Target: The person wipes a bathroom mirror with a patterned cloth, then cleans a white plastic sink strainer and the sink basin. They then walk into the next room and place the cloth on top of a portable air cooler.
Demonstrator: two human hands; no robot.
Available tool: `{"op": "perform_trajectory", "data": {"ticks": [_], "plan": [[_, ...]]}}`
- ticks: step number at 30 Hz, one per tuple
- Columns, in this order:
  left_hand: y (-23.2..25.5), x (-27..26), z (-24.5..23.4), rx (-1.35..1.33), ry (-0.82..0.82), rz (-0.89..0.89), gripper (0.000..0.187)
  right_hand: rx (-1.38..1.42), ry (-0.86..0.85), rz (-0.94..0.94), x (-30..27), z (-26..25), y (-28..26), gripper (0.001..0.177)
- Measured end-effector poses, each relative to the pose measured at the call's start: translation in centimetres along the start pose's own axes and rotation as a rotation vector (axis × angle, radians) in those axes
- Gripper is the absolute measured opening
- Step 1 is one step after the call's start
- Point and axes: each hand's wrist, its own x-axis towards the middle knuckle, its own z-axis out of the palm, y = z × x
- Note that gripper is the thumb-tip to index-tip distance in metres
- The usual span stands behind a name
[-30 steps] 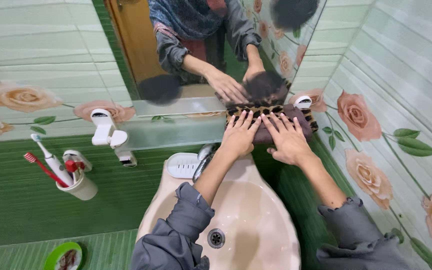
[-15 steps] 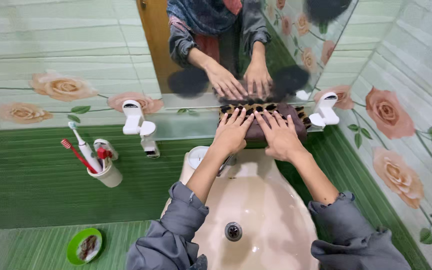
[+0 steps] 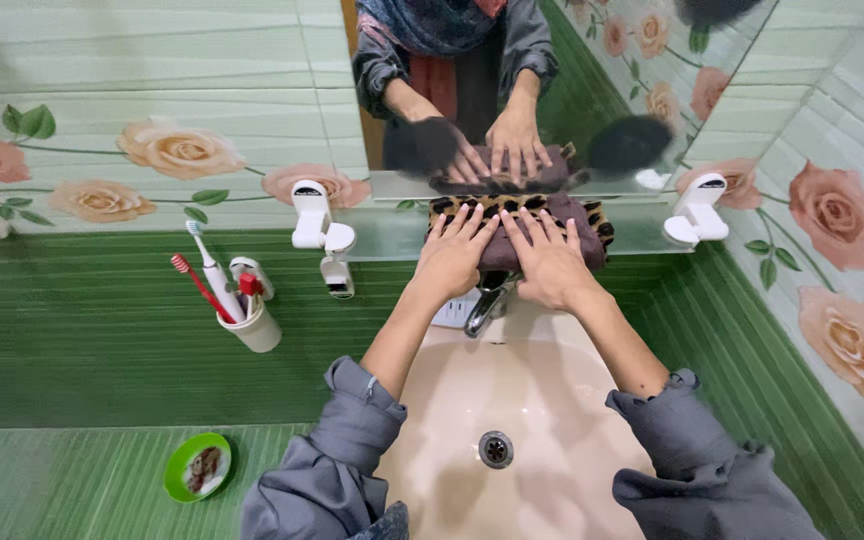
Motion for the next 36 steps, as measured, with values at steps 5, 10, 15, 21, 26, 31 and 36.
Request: {"op": "perform_trajectory", "data": {"ticks": [5,10,15,21,26,31,36], "plan": [[-2.1,-1.6,-0.8,0.029,-0.002,-0.012,0.092,0.032,0.009,-0.011,0.9,0.0,-2.7,0.109],[-4.3,-3.5,-2.1,0.048,-0.007,-0.022,0.093,0.019,0.001,-0.016,1.7,0.0,-5.7,0.109],[-6.3,-5.5,-3.8,0.082,-0.001,-0.039,0.094,0.030,0.015,-0.038,3.1,0.6,-8.4,0.104],[-9.2,-8.3,-5.2,0.138,0.008,-0.089,0.098,0.062,0.012,-0.073,5.3,1.5,-12.0,0.099],[-12.4,-10.9,-5.6,0.124,0.005,-0.169,0.098,0.056,0.008,-0.125,7.0,1.6,-15.8,0.095],[-13.0,-12.1,-5.4,0.166,0.050,-0.199,0.094,0.040,0.007,-0.172,6.5,0.7,-16.8,0.093],[-10.8,-11.2,-5.5,0.133,0.042,-0.224,0.096,0.033,0.102,-0.241,5.3,0.7,-14.1,0.088]]}}
